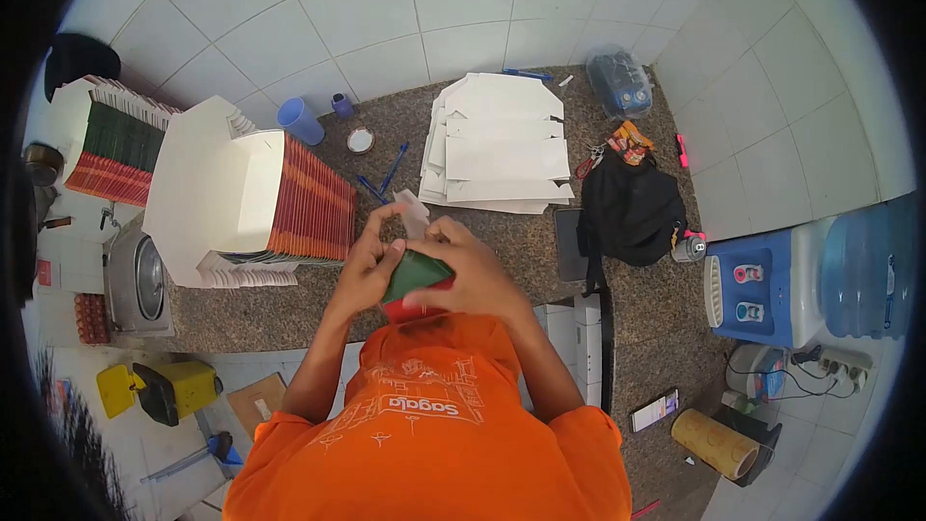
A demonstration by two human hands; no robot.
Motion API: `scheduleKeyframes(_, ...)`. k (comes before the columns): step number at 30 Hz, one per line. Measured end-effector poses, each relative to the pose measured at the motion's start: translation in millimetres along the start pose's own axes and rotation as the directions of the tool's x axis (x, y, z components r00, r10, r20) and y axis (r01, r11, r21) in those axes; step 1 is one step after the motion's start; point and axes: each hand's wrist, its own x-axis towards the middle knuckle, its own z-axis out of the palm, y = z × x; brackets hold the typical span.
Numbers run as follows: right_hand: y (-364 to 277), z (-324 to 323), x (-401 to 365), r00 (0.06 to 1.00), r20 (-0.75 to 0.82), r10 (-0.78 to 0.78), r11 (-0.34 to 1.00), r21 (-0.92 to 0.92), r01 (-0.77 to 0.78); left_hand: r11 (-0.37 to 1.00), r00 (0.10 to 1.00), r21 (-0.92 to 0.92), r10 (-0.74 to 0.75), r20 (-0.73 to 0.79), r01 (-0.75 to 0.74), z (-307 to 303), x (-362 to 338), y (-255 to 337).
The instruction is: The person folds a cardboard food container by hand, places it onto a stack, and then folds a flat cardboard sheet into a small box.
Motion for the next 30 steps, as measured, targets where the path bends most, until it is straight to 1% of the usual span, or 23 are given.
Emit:
scheduleKeyframes(1, -5, 0, 0, 0.988, -0.026, -0.153, 0.966, -0.213, 0.144, 0.999, 0.999, 0.026, 0.024, -0.039, -0.023, 0, 3, -3)
scheduleKeyframes(2, -7, 1, -2, 0.988, -0.027, -0.150, 0.967, -0.213, 0.141, 0.999, 0.999, 0.026, 0.023, -0.036, -0.022, -4, 4, 2)
scheduleKeyframes(4, -8, 0, -1, 0.997, 0.039, -0.060, 0.941, -0.331, 0.070, 0.996, 0.979, 0.010, -0.094, 0.182, 0.094, -24, 9, 15)
scheduleKeyframes(5, -1, -6, -2, 0.997, 0.039, -0.063, 0.941, -0.332, 0.073, 0.996, 0.979, 0.011, -0.092, 0.181, 0.092, -43, 11, 1)
scheduleKeyframes(7, 28, -19, -9, 0.986, -0.161, 0.046, 0.997, -0.046, -0.054, 0.863, 0.924, -0.466, -0.002, 0.382, 0.195, -81, 14, -35)
scheduleKeyframes(8, 44, -19, -13, 0.986, -0.161, 0.041, 0.998, -0.046, -0.049, 0.700, 0.948, -0.685, 0.033, 0.316, 0.203, -75, 2, -19)
scheduleKeyframes(10, 67, -13, -22, 0.888, -0.363, 0.280, 0.923, 0.356, -0.146, 0.741, 0.952, -0.653, 0.062, 0.299, 0.157, -80, -6, -46)
scheduleKeyframes(11, 66, -13, -22, 0.887, -0.365, 0.282, 0.923, 0.357, -0.146, 0.778, 0.954, -0.619, 0.091, 0.286, 0.111, -78, -8, -42)
scheduleKeyframes(12, 65, -12, -21, 0.899, -0.354, 0.258, 0.956, 0.226, -0.185, 0.944, 0.982, -0.328, 0.023, 0.188, 0.041, -71, -13, -39)
scheduleKeyframes(13, 64, -12, -20, 0.912, -0.337, 0.233, 0.972, 0.088, -0.216, 0.943, 0.982, -0.329, 0.024, 0.188, 0.040, -66, -13, -34)
scheduleKeyframes(14, 62, -14, -17, 0.914, -0.333, 0.232, 0.973, 0.084, -0.217, 0.971, 0.980, -0.230, -0.026, 0.197, 0.072, -59, -13, -27)
scheduleKeyframes(16, 55, -16, -6, 0.865, -0.498, -0.065, 0.888, -0.424, -0.177, 0.986, 0.976, -0.128, -0.077, 0.204, 0.105, -42, -13, -14)
scheduleKeyframes(17, 49, -16, 2, 0.867, -0.494, -0.069, 0.887, -0.428, -0.173, 0.980, 0.960, -0.142, -0.098, 0.264, 0.139, -32, -15, -10)
scheduleKeyframes(18, 40, -11, 6, 0.960, -0.281, 0.006, 0.996, -0.089, -0.033, 0.971, 0.937, -0.152, -0.126, 0.327, 0.184, -24, -19, -9)
scheduleKeyframes(19, 36, -9, 6, 0.999, -0.048, -0.009, 0.957, 0.289, 0.023, 0.970, 0.935, -0.150, -0.131, 0.331, 0.189, -21, -19, -13)
scheduleKeyframes(20, 37, -9, 6, 0.999, -0.052, -0.009, 0.957, 0.288, 0.024, 0.959, 0.896, -0.126, -0.185, 0.403, 0.255, -18, -16, -16)
scheduleKeyframes(21, 39, -10, 6, 0.998, 0.060, -0.018, 0.936, 0.351, -0.005, 0.944, 0.852, -0.098, -0.237, 0.468, 0.316, -16, -13, -18)
scheduleKeyframes(22, 41, -12, 8, 0.984, 0.176, -0.037, 0.912, 0.409, -0.038, 0.899, 0.860, -0.179, -0.302, 0.411, 0.401, -10, -16, -19)
scheduleKeyframes(25, 30, -25, 10, 0.928, 0.360, 0.101, 0.954, 0.229, -0.193, 0.840, 0.818, -0.215, -0.372, 0.439, 0.498, -10, -17, -35)
scheduleKeyframes(26, 27, -26, 7, 0.927, 0.358, 0.109, 0.953, 0.229, -0.200, 0.838, 0.814, -0.214, -0.374, 0.445, 0.502, -9, -20, -36)
scheduleKeyframes(28, 22, -27, 4, 0.938, 0.221, 0.267, 0.955, 0.072, -0.289, 0.756, 0.838, -0.379, -0.411, 0.360, 0.534, -9, -19, -38)
scheduleKeyframes(29, 17, -23, 4, 0.938, 0.220, 0.269, 0.954, 0.071, -0.290, 0.756, 0.837, -0.379, -0.410, 0.362, 0.534, -10, -18, -38)
scheduleKeyframes(30, 11, -17, 5, 0.963, 0.061, 0.262, 0.962, 0.059, -0.266, 0.830, 0.867, -0.309, -0.354, 0.350, 0.464, -12, -15, -37)
